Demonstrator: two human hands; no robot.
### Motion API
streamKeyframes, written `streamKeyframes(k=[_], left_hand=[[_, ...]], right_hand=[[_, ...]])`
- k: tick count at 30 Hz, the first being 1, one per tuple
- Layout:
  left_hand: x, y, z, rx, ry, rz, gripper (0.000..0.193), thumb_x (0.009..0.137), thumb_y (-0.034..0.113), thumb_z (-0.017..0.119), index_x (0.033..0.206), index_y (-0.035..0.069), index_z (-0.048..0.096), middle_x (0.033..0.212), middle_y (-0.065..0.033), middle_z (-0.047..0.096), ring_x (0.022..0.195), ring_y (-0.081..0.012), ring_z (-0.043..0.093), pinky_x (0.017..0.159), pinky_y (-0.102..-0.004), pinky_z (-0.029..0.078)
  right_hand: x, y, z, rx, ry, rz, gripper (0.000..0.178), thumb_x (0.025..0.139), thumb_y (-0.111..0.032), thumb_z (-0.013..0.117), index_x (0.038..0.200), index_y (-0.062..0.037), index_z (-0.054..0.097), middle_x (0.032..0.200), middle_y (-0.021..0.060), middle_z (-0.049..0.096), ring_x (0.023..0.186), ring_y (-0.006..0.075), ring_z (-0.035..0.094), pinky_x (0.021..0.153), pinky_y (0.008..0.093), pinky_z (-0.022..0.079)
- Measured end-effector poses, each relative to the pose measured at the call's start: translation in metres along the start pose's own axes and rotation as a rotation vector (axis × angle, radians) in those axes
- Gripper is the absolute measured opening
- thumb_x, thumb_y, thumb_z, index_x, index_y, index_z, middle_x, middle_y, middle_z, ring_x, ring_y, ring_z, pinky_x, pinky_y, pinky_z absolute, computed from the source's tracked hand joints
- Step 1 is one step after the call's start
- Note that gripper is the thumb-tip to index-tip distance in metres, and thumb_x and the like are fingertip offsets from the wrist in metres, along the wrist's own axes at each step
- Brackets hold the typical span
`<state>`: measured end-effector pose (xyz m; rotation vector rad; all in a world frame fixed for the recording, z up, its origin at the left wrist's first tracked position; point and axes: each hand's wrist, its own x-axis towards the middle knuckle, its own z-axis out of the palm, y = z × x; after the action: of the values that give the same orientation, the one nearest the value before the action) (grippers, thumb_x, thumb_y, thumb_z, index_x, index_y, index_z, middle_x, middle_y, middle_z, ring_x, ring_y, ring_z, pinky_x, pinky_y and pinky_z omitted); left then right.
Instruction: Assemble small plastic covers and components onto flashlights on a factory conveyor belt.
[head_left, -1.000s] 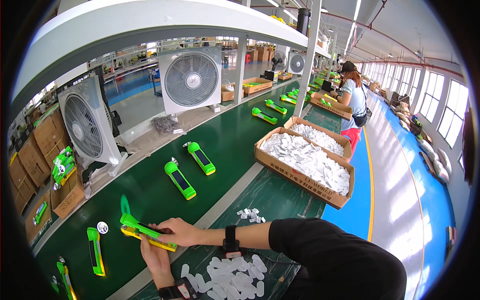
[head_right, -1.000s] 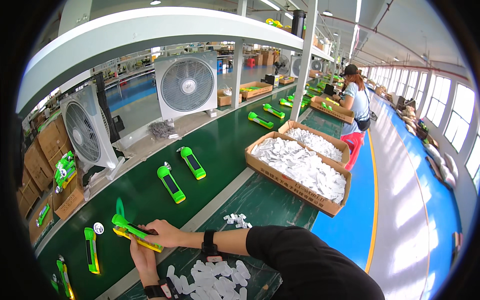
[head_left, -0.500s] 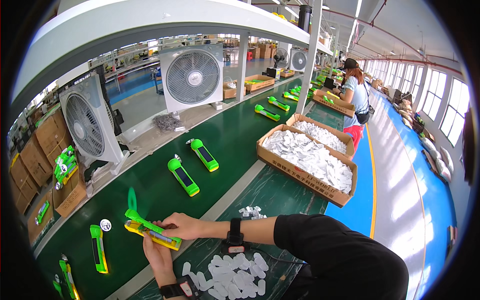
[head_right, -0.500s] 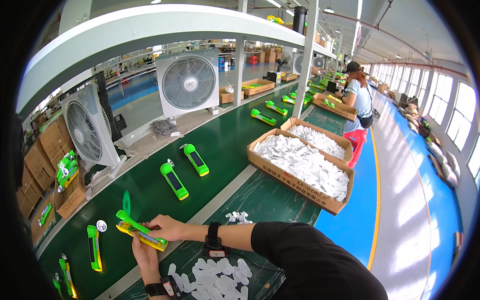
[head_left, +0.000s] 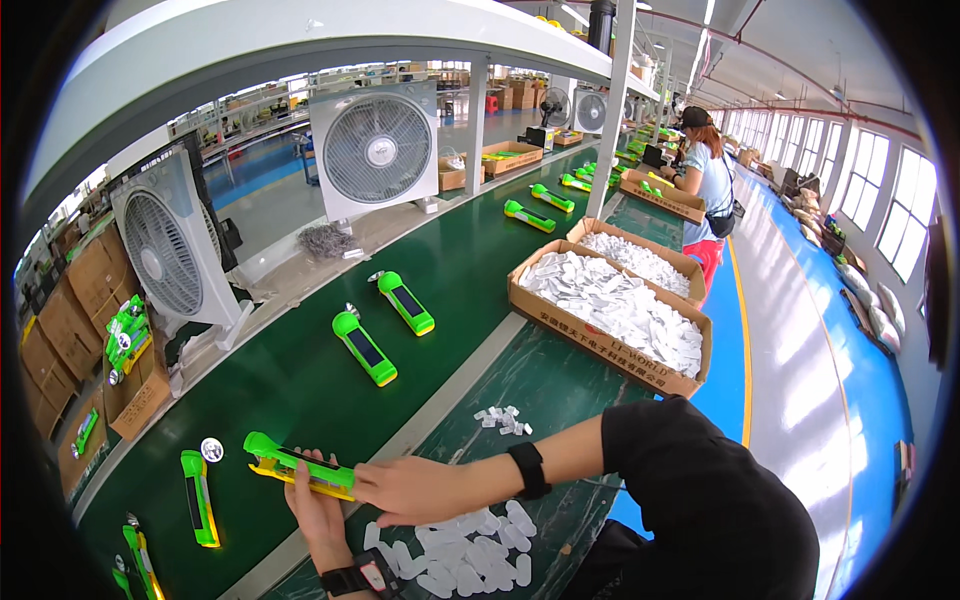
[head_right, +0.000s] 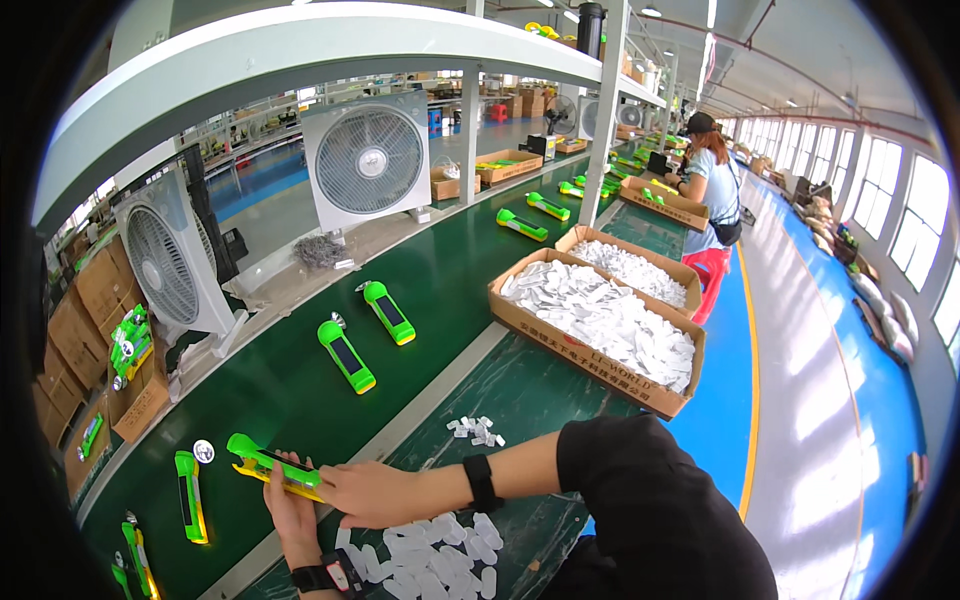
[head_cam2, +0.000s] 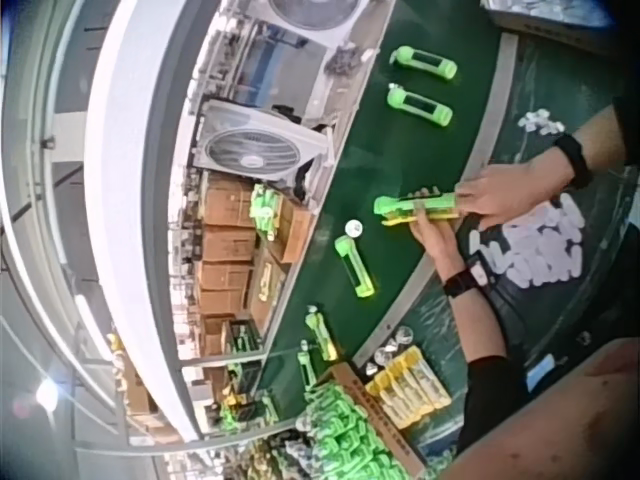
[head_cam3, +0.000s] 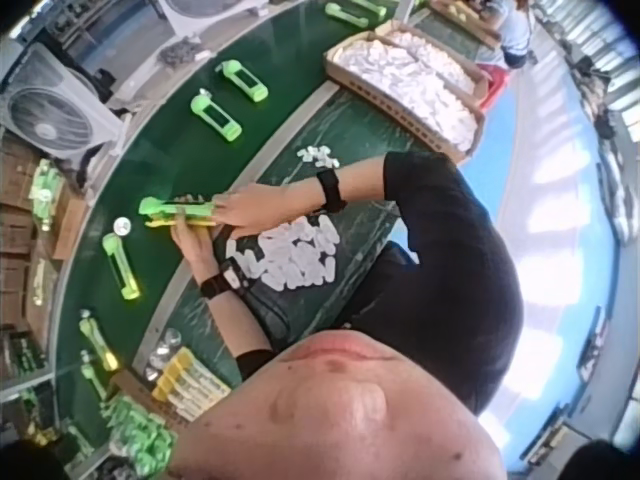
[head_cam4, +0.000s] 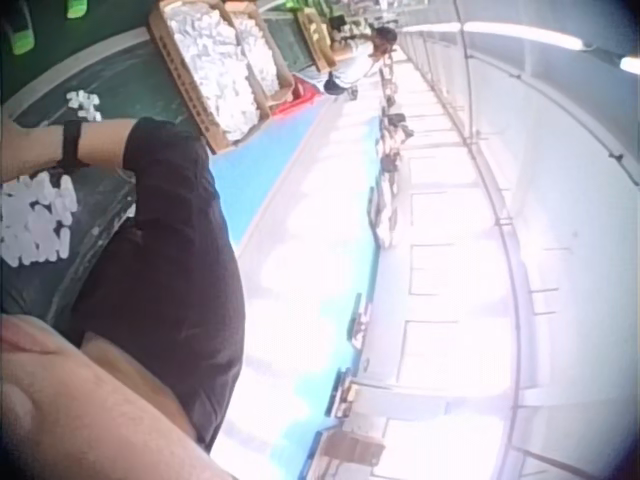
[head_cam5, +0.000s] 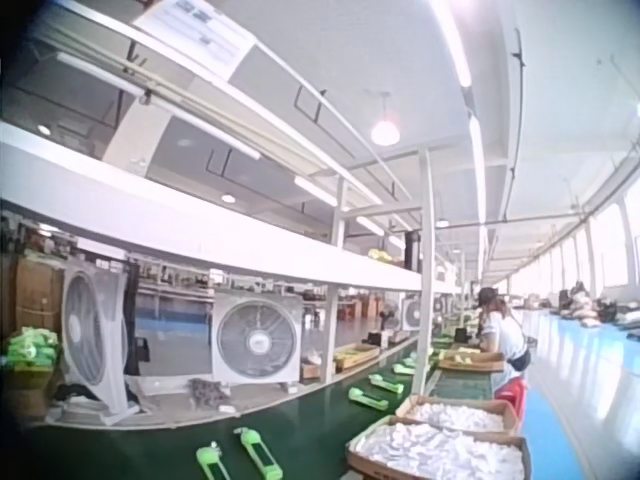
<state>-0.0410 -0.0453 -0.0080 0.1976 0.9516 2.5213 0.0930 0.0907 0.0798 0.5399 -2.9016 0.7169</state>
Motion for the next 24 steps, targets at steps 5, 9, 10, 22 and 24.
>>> streamKeyframes(k=[5,9,10,22,24], left_hand=[[0.005,0.0,-0.008,-0.019,0.011,0.002,0.035,0.09,0.016,0.059,0.119,0.002,0.045,0.109,-0.0084,0.052,0.103,-0.0195,0.053,0.094,-0.0439,0.044],[0.002,-0.001,-0.001,-0.008,0.003,-0.008,0.034,0.09,0.016,0.059,0.118,0.002,0.045,0.11,-0.0085,0.052,0.103,-0.0194,0.053,0.093,-0.0433,0.044],[0.001,-0.002,0.002,-0.005,0.006,-0.017,0.034,0.09,0.017,0.059,0.118,0.002,0.045,0.11,-0.0086,0.052,0.103,-0.0193,0.053,0.093,-0.0432,0.044],[0.006,-0.012,0.009,-0.012,0.0,0.003,0.034,0.087,0.009,0.061,0.115,0.001,0.045,0.104,-0.0098,0.055,0.099,-0.022,0.056,0.087,-0.0414,0.048],[0.007,-0.011,0.018,0.004,-0.009,-0.021,0.034,0.086,0.008,0.061,0.115,0.001,0.044,0.105,-0.0099,0.055,0.099,-0.0223,0.056,0.087,-0.041,0.048]], right_hand=[[-0.031,0.001,0.018,0.018,-0.164,-0.33,0.056,0.063,-0.028,0.078,0.1,0.0005,0.048,0.098,0.0159,0.044,0.093,0.0307,0.048,0.068,0.0393,0.046],[-0.041,0.009,0.043,-0.054,-0.24,-0.352,0.052,0.064,-0.027,0.077,0.097,-0.0001,0.048,0.097,0.0162,0.044,0.093,0.0314,0.049,0.069,0.0403,0.046],[-0.042,0.011,0.046,-0.022,-0.252,-0.339,0.049,0.065,-0.025,0.076,0.095,0.0002,0.048,0.098,0.0171,0.044,0.093,0.0328,0.05,0.07,0.0407,0.047],[-0.013,0.016,0.003,1.094,-0.114,0.385,0.008,0.097,-0.012,0.042,0.096,-0.0043,0.042,0.088,0.0118,0.066,0.069,0.0156,0.065,0.056,0.0265,0.053],[-0.006,0.019,-0.021,1.188,-0.07,0.411,0.016,0.097,-0.015,0.043,0.108,-0.0051,0.048,0.074,0.004,0.058,0.058,0.0099,0.052,0.054,0.0234,0.045]])
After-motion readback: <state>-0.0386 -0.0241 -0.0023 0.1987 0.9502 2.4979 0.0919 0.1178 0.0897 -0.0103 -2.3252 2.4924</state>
